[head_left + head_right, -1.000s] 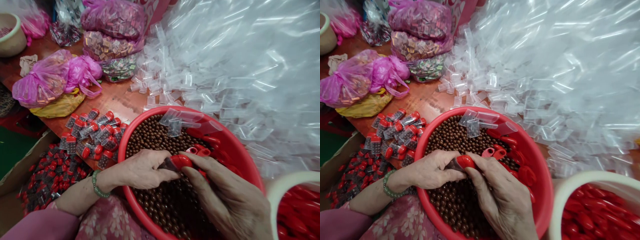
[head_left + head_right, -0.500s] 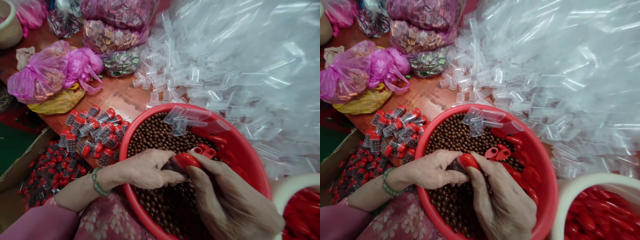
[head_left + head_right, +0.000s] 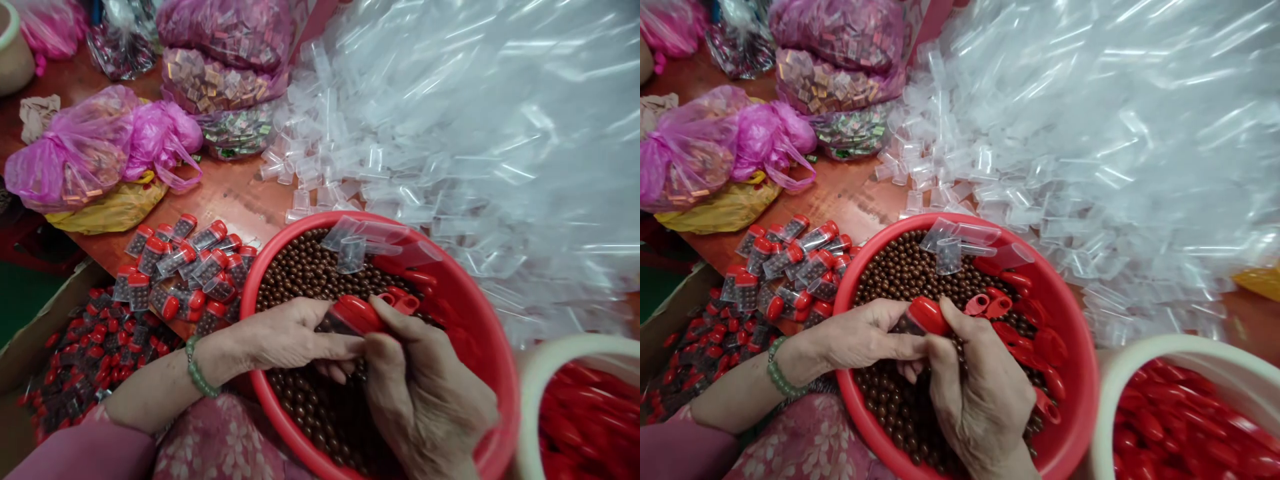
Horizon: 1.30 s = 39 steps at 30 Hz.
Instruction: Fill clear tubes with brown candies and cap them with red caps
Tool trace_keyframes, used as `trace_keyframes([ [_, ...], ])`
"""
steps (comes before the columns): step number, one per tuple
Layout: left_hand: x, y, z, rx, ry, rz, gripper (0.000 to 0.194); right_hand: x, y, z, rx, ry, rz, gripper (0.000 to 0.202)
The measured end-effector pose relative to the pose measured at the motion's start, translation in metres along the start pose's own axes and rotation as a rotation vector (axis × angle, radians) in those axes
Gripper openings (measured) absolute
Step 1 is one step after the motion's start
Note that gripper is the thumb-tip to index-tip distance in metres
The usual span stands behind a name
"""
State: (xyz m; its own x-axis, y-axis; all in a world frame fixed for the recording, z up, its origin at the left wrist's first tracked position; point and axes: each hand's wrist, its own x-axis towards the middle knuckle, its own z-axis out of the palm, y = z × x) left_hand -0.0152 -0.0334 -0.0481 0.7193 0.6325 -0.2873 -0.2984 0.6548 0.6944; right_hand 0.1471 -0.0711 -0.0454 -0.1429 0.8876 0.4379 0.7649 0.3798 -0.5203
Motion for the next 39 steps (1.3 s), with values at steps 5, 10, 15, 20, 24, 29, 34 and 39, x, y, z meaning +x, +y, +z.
trace_keyframes([
  [5, -0.003, 0.004, -0.003, 0.0, 0.001, 0.104, 0.048, 0.012, 0.008, -0.007, 0.138, -0.15, -0.132, 0.063],
  [10, -0.002, 0.008, -0.003, 0.052, -0.026, 0.056, 0.044, 0.031, 0.0, -0.021, 0.426, -0.176, 0.247, 0.01],
  [15, -0.001, 0.009, 0.001, 0.111, 0.019, 0.105, 0.043, 0.033, -0.007, -0.016, 0.471, -0.138, 0.343, 0.012],
  [20, -0.002, 0.006, 0.002, 0.247, 0.061, 0.108, 0.028, 0.032, 0.001, -0.017, 0.491, -0.204, 0.266, 0.012],
  [24, -0.003, 0.004, 0.001, 0.44, 0.036, 0.119, 0.012, 0.042, 0.012, -0.028, 0.397, -0.373, 0.107, 0.024],
  [29, -0.004, 0.005, 0.0, 0.6, -0.021, 0.185, 0.002, 0.046, 0.014, -0.034, 0.395, -0.509, 0.041, 0.01],
  [34, -0.003, 0.006, 0.001, 0.64, 0.035, 0.107, 0.009, 0.034, 0.009, -0.028, 0.427, -0.384, 0.134, 0.008],
  [39, -0.002, 0.006, 0.002, 0.544, -0.019, 0.092, 0.012, 0.028, 0.003, -0.026, 0.412, -0.293, 0.134, 0.009],
])
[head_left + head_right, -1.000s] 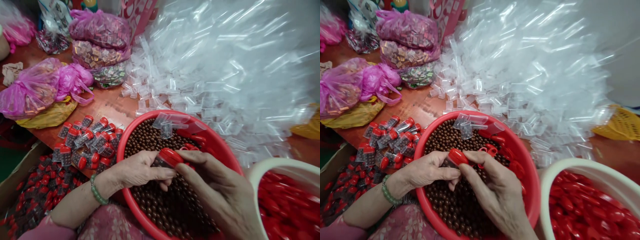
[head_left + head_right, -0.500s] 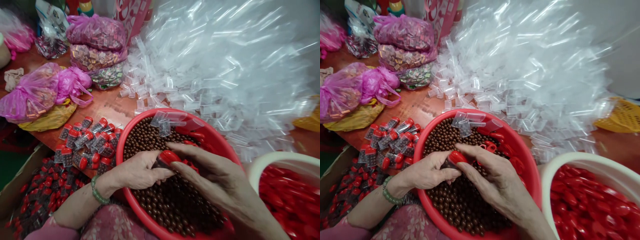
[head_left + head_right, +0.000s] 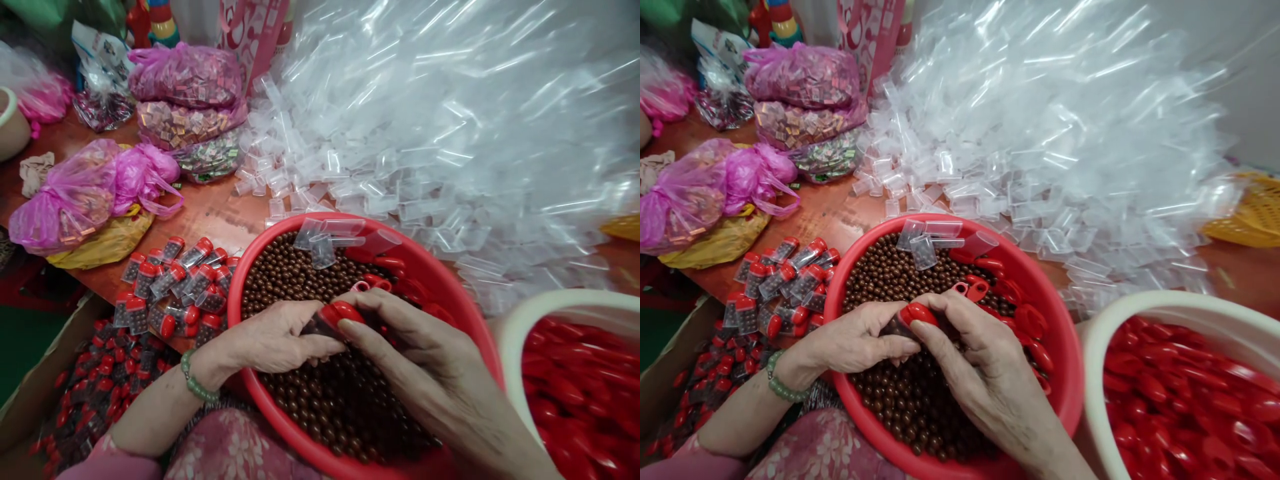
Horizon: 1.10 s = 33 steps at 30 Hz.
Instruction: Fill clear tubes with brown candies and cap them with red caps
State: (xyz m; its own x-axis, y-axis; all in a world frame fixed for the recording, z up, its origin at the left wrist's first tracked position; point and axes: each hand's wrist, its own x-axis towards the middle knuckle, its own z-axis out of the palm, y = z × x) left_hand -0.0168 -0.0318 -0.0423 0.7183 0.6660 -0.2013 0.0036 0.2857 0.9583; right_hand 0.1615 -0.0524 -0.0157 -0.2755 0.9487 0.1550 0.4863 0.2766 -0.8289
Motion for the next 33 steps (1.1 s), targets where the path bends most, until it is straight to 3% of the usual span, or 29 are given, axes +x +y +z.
trace_keyframes([
  [3, -0.001, 0.0, 0.0, 0.013, 0.022, -0.023, 0.013, -0.004, -0.003, -0.004, -0.011, 0.034, 0.003, 0.01],
  [7, -0.004, 0.002, 0.001, -0.053, 0.07, -0.091, 0.013, -0.016, -0.006, -0.015, 0.059, 0.243, 0.225, 0.019],
  [9, -0.004, 0.004, 0.001, -0.115, 0.06, -0.08, 0.013, -0.019, -0.008, -0.016, 0.098, 0.288, 0.274, 0.022],
  [15, -0.001, 0.009, 0.003, -0.074, 0.167, -0.096, 0.03, -0.013, -0.013, 0.007, 0.267, 0.341, 0.323, 0.024],
  [22, 0.0, 0.008, 0.006, 0.039, 0.276, -0.048, 0.008, -0.007, -0.01, 0.024, 0.172, 0.302, 0.119, 0.014],
  [33, 0.0, 0.009, 0.007, 0.102, 0.317, -0.047, 0.008, -0.004, -0.012, 0.029, -0.087, 0.276, -0.047, 0.017],
])
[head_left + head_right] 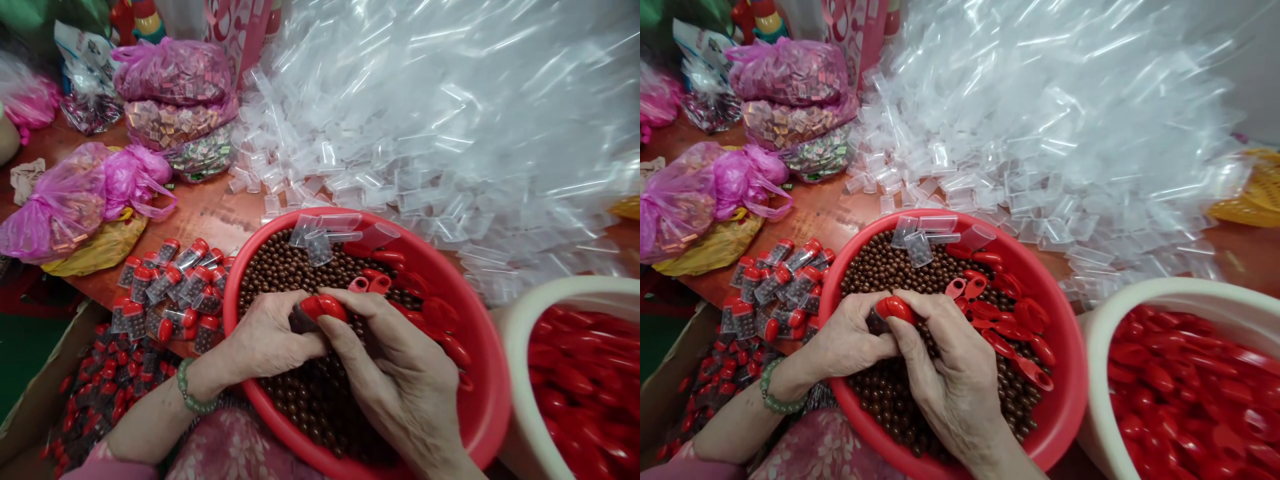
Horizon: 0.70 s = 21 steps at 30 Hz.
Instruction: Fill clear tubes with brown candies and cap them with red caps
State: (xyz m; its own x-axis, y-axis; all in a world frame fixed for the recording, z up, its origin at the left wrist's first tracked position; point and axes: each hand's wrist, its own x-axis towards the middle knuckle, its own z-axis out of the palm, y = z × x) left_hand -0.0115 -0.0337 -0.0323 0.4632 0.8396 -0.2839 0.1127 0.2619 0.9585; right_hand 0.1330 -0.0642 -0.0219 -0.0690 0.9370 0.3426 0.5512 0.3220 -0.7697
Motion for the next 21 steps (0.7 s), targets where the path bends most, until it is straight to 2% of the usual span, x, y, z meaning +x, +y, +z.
trace_keyframes([
  [10, 0.001, -0.006, 0.0, 0.103, 0.045, 0.062, 0.009, -0.002, -0.002, 0.003, -0.096, 0.04, -0.02, 0.019],
  [16, 0.0, -0.01, 0.0, 0.209, 0.071, 0.096, 0.011, 0.003, -0.003, -0.007, -0.168, -0.051, -0.111, 0.019],
  [21, 0.0, -0.007, 0.0, 0.293, 0.058, 0.057, 0.008, 0.007, 0.002, -0.014, -0.09, -0.155, -0.113, 0.016],
])
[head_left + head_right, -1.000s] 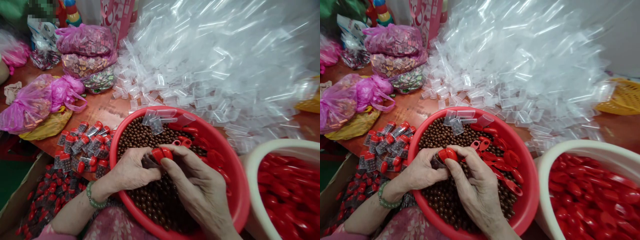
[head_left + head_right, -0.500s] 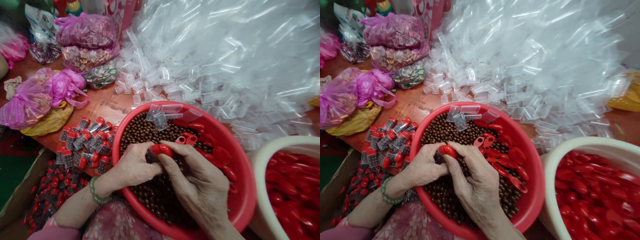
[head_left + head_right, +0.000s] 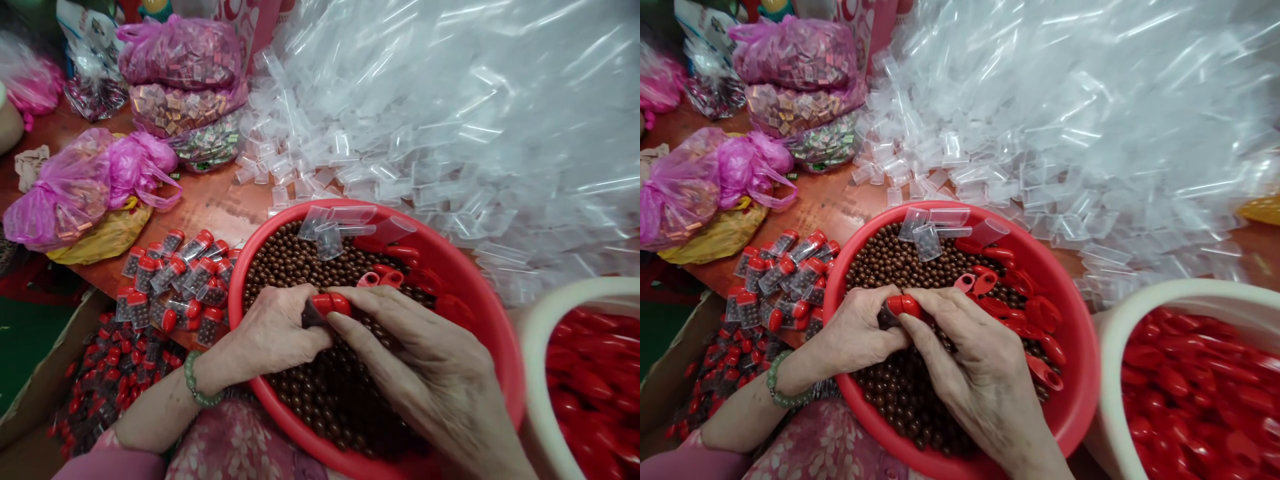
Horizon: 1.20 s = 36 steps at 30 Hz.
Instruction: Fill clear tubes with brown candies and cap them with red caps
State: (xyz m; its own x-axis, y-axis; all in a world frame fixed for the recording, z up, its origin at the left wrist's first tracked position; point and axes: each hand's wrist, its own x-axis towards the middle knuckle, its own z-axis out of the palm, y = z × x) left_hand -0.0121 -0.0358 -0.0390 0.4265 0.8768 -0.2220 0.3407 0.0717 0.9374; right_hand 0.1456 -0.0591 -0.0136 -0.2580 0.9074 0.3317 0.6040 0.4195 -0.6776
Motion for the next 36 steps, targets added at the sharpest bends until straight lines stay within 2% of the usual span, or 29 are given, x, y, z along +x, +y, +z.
trace_keyframes([
  [3, 0.001, 0.001, -0.001, -0.016, -0.04, -0.022, 0.007, 0.001, 0.004, -0.002, -0.02, -0.019, -0.037, 0.018],
  [9, 0.0, 0.0, -0.001, 0.017, -0.048, 0.023, 0.008, 0.002, 0.009, -0.001, -0.118, -0.047, -0.147, 0.023],
  [17, 0.0, 0.0, 0.001, 0.115, 0.001, 0.01, 0.006, 0.007, 0.003, -0.001, 0.017, -0.085, -0.053, 0.015],
  [24, 0.0, 0.0, 0.001, 0.135, -0.059, -0.002, 0.006, 0.005, 0.006, -0.006, 0.03, -0.186, -0.001, 0.01],
  [28, 0.001, 0.001, 0.003, 0.185, -0.027, 0.004, 0.007, 0.001, 0.008, -0.007, 0.01, -0.168, 0.021, 0.01],
  [33, 0.001, 0.003, 0.004, 0.227, -0.046, -0.044, 0.006, 0.0, 0.015, -0.009, 0.105, -0.243, 0.071, 0.014],
  [36, 0.001, 0.004, 0.004, 0.254, -0.039, -0.019, 0.009, -0.001, 0.018, -0.009, 0.087, -0.229, 0.085, 0.014],
])
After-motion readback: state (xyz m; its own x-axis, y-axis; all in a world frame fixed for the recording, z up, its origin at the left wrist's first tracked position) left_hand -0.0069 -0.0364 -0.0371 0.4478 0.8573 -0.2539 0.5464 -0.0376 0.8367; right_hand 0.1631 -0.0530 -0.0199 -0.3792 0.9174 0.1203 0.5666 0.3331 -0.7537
